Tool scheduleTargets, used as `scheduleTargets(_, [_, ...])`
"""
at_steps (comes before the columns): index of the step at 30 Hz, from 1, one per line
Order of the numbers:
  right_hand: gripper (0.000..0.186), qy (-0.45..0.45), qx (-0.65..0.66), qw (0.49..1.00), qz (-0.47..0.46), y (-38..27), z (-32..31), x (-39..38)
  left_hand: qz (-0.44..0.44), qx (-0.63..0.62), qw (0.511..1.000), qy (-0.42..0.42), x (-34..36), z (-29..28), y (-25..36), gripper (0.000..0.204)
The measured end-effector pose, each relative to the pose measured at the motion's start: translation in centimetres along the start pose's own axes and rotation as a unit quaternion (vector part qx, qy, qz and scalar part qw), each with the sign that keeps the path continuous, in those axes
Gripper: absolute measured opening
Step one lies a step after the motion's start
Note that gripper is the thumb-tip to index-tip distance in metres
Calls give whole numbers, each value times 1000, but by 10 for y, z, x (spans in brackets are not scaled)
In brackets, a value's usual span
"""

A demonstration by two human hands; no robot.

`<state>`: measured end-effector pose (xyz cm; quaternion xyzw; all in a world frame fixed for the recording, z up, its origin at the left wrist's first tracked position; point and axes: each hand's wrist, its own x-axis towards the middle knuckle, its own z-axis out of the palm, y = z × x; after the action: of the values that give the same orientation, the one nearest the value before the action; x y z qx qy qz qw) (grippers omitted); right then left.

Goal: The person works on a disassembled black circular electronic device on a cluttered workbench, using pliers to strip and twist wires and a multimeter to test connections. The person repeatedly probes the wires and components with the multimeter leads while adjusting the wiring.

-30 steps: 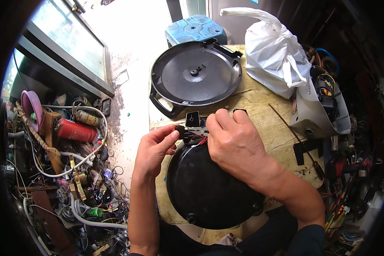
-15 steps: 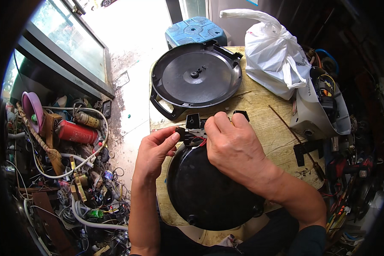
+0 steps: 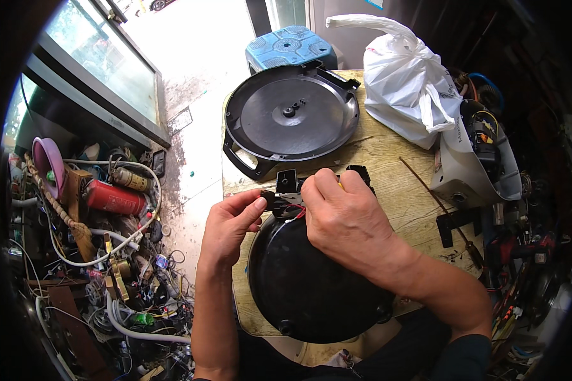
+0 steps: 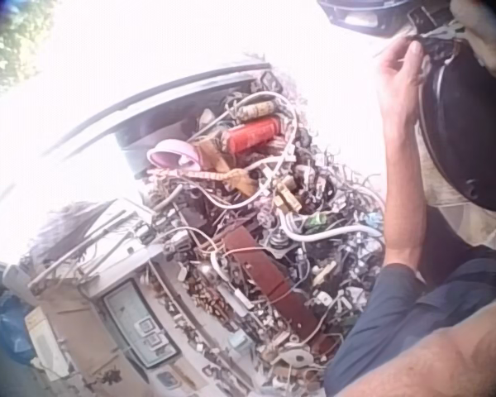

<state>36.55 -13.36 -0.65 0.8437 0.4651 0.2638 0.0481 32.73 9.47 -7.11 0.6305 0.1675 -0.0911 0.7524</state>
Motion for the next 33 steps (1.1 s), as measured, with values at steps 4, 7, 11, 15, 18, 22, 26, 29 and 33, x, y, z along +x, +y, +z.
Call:
scheduleTargets(4, [11, -1, 21, 1000, 1, 3, 1, 1, -1, 0, 1000, -6, 0, -2, 0, 35])
scheduleTargets(7, [11, 8, 11, 1000, -13, 6, 5, 2, -11, 0, 1000, -4, 1, -2, -2, 36])
scheduleTargets(11, [11, -9, 12, 1000, -25, 11, 2, 3, -17, 8, 1000, 0, -1, 1, 4, 37])
scheduleTargets(15, [12, -17, 17, 999, -37, 16, 5, 3, -8, 24, 1000, -3, 2, 2, 1, 37])
scheduleTargets(18, [13, -20, 28, 998, -43, 18, 6, 7, 16, 17, 1000, 5, 3, 4, -3, 34])
scheduleTargets(22, [14, -35, 28, 998, -54, 21, 3, 8, 45, 0, 999, 15, 4, 9, -8, 29])
scheduleTargets(26, [14, -30, 11, 997, -73, 24, 4, 9, 59, -5, 998, 35, 2, 15, -9, 26])
scheduleTargets(29, [14, -26, 10, 997, -75, 25, 7, 8, 63, 9, 997, 46, 2, 16, -11, 25])
scheduleTargets(33, [15, -31, 10, 996, -77, 24, 5, 9, 71, 25, 995, 68, 1, 18, -12, 26])
